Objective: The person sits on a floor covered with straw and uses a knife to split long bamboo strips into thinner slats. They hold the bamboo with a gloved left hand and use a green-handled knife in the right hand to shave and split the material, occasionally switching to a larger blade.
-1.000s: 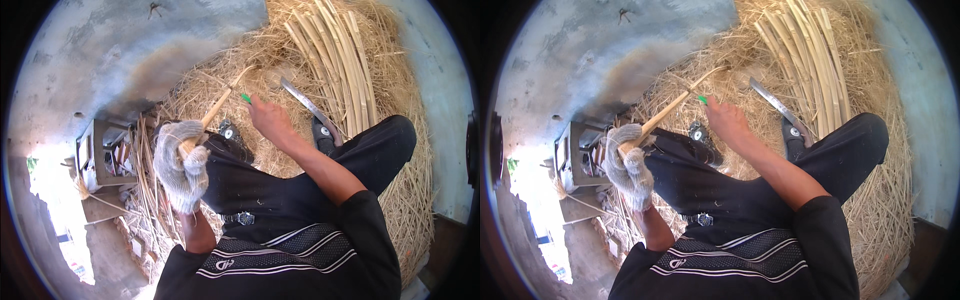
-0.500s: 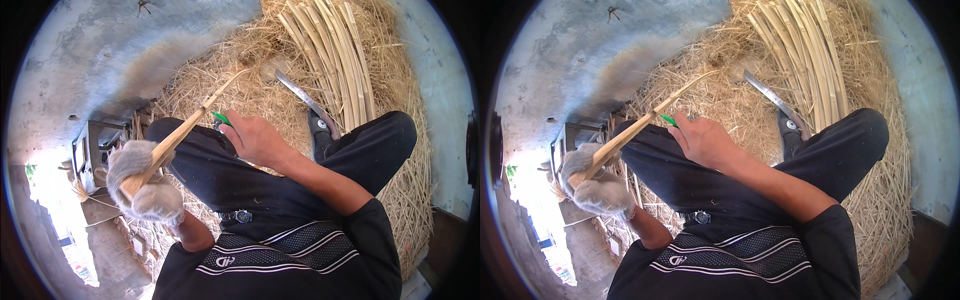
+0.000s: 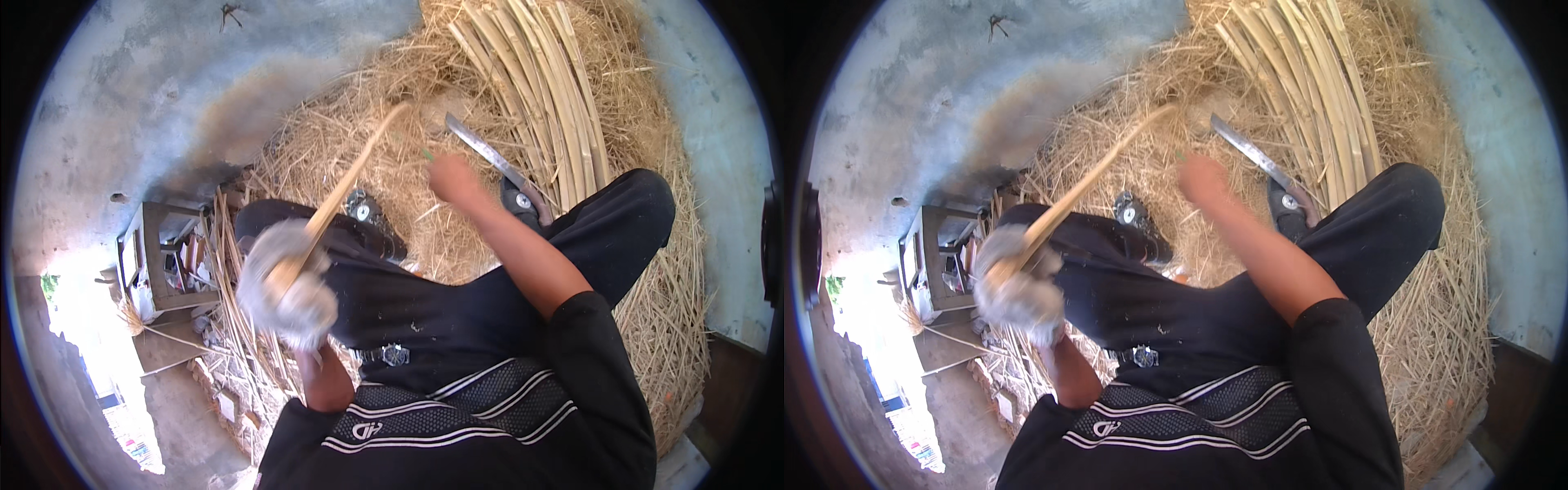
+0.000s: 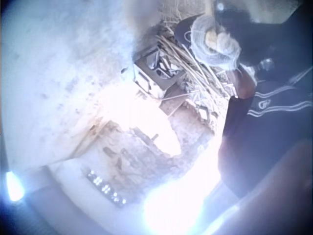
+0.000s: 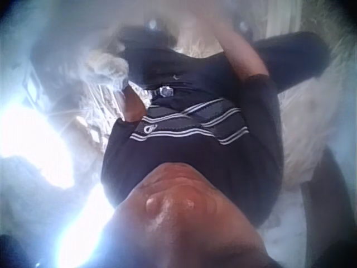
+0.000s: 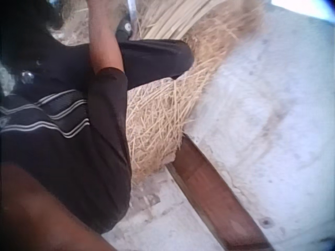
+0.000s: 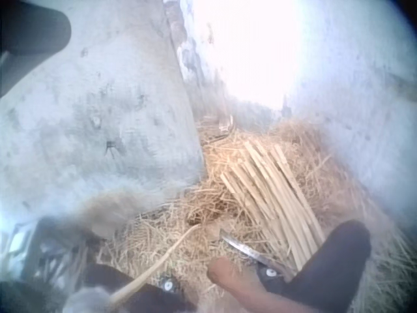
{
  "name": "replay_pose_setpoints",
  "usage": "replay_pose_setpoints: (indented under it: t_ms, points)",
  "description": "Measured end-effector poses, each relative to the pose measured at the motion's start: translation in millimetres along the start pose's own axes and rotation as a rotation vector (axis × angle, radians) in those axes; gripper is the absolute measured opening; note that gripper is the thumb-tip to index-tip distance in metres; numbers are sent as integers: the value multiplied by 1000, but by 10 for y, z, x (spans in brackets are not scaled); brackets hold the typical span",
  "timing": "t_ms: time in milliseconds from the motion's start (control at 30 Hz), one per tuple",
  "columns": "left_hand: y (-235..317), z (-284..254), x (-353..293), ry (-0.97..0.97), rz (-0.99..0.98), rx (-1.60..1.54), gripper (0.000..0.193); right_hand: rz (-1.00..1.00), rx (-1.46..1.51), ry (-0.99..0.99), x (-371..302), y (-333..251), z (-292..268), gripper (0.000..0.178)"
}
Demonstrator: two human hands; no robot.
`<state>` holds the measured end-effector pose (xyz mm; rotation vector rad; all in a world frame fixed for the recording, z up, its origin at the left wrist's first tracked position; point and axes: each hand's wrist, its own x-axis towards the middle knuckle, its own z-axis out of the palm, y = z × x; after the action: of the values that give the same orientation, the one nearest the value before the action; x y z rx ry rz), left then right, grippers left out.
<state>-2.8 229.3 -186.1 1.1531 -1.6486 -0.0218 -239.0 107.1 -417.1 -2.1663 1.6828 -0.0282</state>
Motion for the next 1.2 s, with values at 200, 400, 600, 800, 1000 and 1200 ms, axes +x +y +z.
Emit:
replay_pose_setpoints:
  t_ms: [200, 400, 600, 800, 1000, 1200]
  points:
    - [-63, -416, 155, 230, -41, 253, 70, 177, 460, 28, -167, 79, -53, 33]
    - [-28, -335, 81, 375, -210, -191, 67, -211, 798, 241, -858, -1115, -1264, 27]
    - [-265, -178, -36, 343, -375, -505, 83, -197, 757, 264, -1281, -1367, -1433, 24]
    - [-237, -97, -64, 244, -87, 55, 56, -288, 644, 328, -1282, -1366, -1455, 21]
    - [232, 60, 210, 155, -206, -70, 53, -258, 719, 441, -1172, -1370, -1331, 20]
    - [86, 46, 166, 207, -120, 94, 52, -174, 511, 348, -1183, -1369, -1334, 22]
